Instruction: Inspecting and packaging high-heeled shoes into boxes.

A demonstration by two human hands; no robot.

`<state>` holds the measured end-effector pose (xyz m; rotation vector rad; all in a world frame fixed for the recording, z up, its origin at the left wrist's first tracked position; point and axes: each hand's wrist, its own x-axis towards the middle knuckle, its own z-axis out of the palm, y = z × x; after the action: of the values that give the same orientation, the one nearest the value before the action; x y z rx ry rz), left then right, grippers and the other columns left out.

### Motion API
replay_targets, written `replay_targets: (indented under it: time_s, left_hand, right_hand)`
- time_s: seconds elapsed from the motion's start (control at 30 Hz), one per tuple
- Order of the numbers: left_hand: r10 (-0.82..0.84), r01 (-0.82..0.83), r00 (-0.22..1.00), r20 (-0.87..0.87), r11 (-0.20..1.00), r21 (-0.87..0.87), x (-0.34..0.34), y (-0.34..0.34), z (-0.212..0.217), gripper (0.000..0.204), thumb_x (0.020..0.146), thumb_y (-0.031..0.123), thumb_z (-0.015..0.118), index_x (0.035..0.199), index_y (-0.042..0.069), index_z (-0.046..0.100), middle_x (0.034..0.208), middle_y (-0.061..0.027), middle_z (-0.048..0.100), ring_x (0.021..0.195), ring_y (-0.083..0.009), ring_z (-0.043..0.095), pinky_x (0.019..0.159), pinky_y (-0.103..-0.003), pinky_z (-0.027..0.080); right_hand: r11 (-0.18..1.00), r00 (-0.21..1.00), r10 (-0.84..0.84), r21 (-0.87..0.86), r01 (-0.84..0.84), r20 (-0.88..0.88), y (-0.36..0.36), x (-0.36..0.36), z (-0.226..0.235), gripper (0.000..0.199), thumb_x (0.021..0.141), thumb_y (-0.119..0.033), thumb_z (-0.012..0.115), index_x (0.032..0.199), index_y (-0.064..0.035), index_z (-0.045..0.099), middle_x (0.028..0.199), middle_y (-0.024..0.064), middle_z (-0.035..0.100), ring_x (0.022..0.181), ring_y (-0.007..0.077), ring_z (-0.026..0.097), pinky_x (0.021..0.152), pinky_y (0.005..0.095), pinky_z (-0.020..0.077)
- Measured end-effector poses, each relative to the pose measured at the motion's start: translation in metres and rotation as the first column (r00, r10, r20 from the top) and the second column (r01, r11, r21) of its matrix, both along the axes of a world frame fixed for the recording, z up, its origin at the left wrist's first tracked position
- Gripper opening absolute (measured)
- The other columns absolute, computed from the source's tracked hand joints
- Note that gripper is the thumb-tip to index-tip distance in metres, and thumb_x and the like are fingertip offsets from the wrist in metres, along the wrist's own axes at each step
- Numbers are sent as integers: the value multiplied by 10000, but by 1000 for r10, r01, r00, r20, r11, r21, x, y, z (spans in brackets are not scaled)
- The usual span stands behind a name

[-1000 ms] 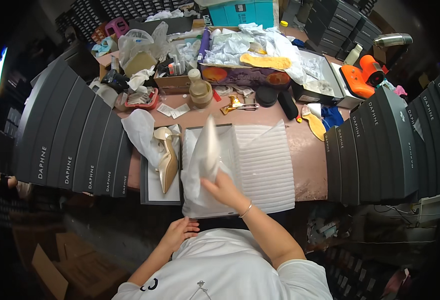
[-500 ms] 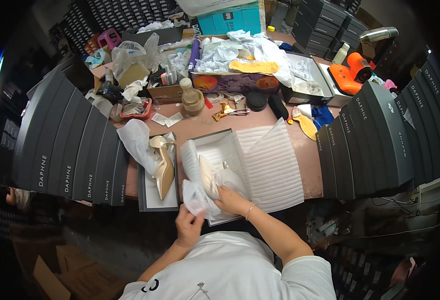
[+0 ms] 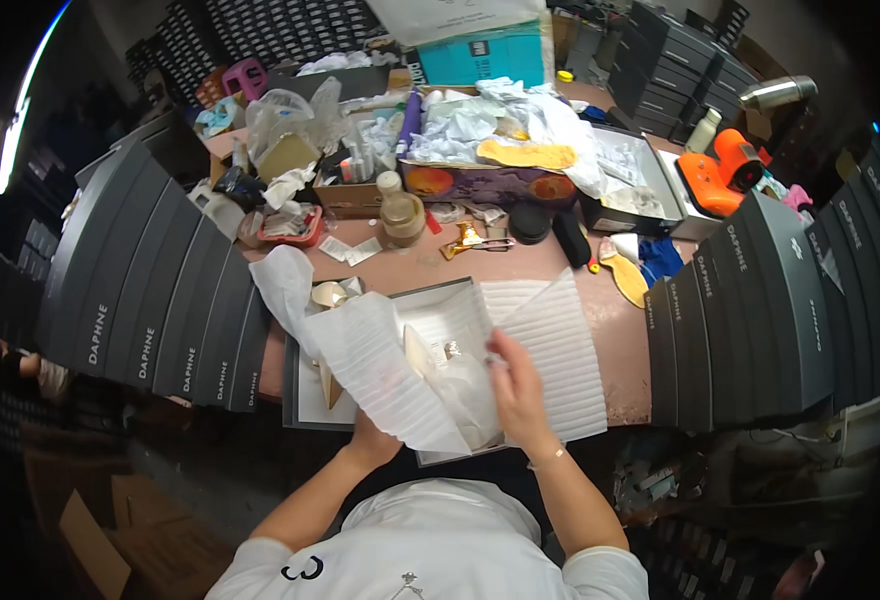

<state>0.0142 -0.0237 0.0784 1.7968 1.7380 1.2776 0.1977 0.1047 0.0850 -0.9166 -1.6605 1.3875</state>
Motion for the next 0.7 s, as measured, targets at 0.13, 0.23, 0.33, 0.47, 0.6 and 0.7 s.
replay_targets:
  time_s: [0.13,0.23,0.33,0.47,0.6,0.7]
  left_hand:
    - [-458,147,723,-517,833,-533,9,58,-33,303,856,257,595,1038,18,638,1122,-185,607,1132,-350,532,1047,-491,318]
    - [-121,143,981,150,979,-145,-20,70,-49,301,853,189,604,1089,2,618,1163,-198,586,1146,-372,523,1031,-441,375]
    - [566,-564,778,-274,821,95,-70,35,-20,543,810,205,676,1244,-55,479,1242,-251,509,1119,-374,520,946,-443,429]
    - [572,-535,818,-63,714,-452,-127,2,-63,531,764,207,732,1219,7,543,1097,-221,620,1046,-393,575,1045,-457,349]
    - [442,-451,893,-88,877,-166,-120,-27,-27,450,736,207,748,1146,73,619,1066,-141,645,1030,-320,596,1075,-509,302]
    - [35,-53,976,-216,996,-77,-100,-50,13,483,708,192,719,1176,132,613,1058,-37,636,1099,-207,559,1100,-564,223]
  right_hand:
    - [909,961,271,312,-276,58,-36,-13,80,459,921,-101,474,1345,64,414,1357,203,466,1260,303,464,1055,391,354]
    - [901,912,273,252,-354,305,-49,-32,46,588,921,-195,524,1397,72,305,1412,275,373,1319,381,368,1099,415,281]
    - [838,638,242,175,-518,731,-44,-24,-66,692,897,-296,604,1397,65,290,1400,294,351,1272,433,373,1031,475,349]
    - [733,565,335,168,-659,754,-37,-32,-49,755,869,-318,650,1384,93,282,1396,308,348,1233,452,414,991,501,388]
    - [869,837,483,-24,-494,258,-14,-46,33,777,846,-172,664,1458,-16,211,1428,268,359,1250,383,461,1022,471,388]
    - [666,819,530,-489,-564,-222,12,-54,32,830,827,-80,575,1509,-171,111,1407,199,414,1208,348,513,940,470,475]
